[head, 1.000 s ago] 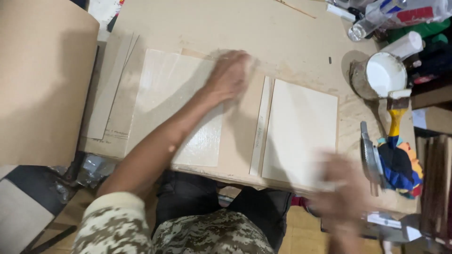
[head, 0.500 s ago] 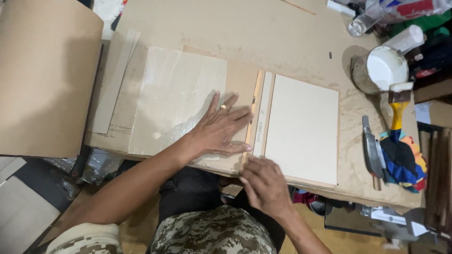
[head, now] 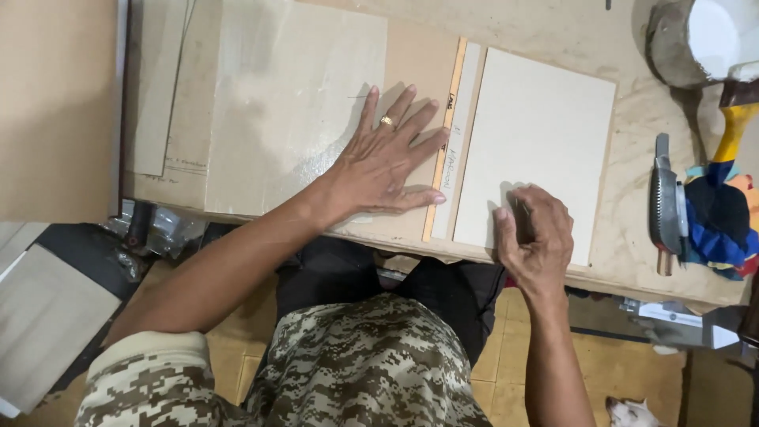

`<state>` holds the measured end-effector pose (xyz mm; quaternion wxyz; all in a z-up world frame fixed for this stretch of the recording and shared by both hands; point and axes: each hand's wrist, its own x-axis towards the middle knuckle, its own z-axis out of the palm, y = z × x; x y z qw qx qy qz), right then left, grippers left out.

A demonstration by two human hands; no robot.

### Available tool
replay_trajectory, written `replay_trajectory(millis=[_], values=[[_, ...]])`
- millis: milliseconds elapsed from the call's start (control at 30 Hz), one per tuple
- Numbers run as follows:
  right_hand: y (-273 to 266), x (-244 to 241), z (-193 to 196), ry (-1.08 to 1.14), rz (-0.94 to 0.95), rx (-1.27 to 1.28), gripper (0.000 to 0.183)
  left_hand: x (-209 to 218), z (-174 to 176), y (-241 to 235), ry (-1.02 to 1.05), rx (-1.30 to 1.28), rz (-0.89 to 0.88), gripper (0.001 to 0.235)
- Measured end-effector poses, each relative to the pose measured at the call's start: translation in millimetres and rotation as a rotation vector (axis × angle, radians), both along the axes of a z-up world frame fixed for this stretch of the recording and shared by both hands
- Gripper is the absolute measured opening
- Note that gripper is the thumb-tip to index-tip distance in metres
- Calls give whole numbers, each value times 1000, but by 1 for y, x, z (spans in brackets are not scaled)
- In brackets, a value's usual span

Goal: Assembling a hardback book cover by placing cardboard panels onto a template and smoothing a maroon cover material over them.

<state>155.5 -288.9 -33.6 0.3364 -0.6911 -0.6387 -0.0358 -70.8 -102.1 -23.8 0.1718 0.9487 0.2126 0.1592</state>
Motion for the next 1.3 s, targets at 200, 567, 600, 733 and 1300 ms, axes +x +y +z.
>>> replay_trajectory(millis=[200, 567, 600, 733, 1300], values=[[-8, 29, -1, -95, -18, -47, 22, 12, -3, 1, 37, 5, -2, 86], [-1, 41, 23, 331, -79, -189, 23, 52, 26, 30, -96, -243, 105, 69], [-4, 41, 32, 540, -109, -276, 28, 57, 25, 35, -124, -257, 118, 68], [33, -7, 81, 700, -180, -244, 40, 0, -2, 74, -520, -64, 220, 30], [139, -71, 98, 1370, -107, -769, 9, -170, 103, 41, -206, -1118, 805, 32]])
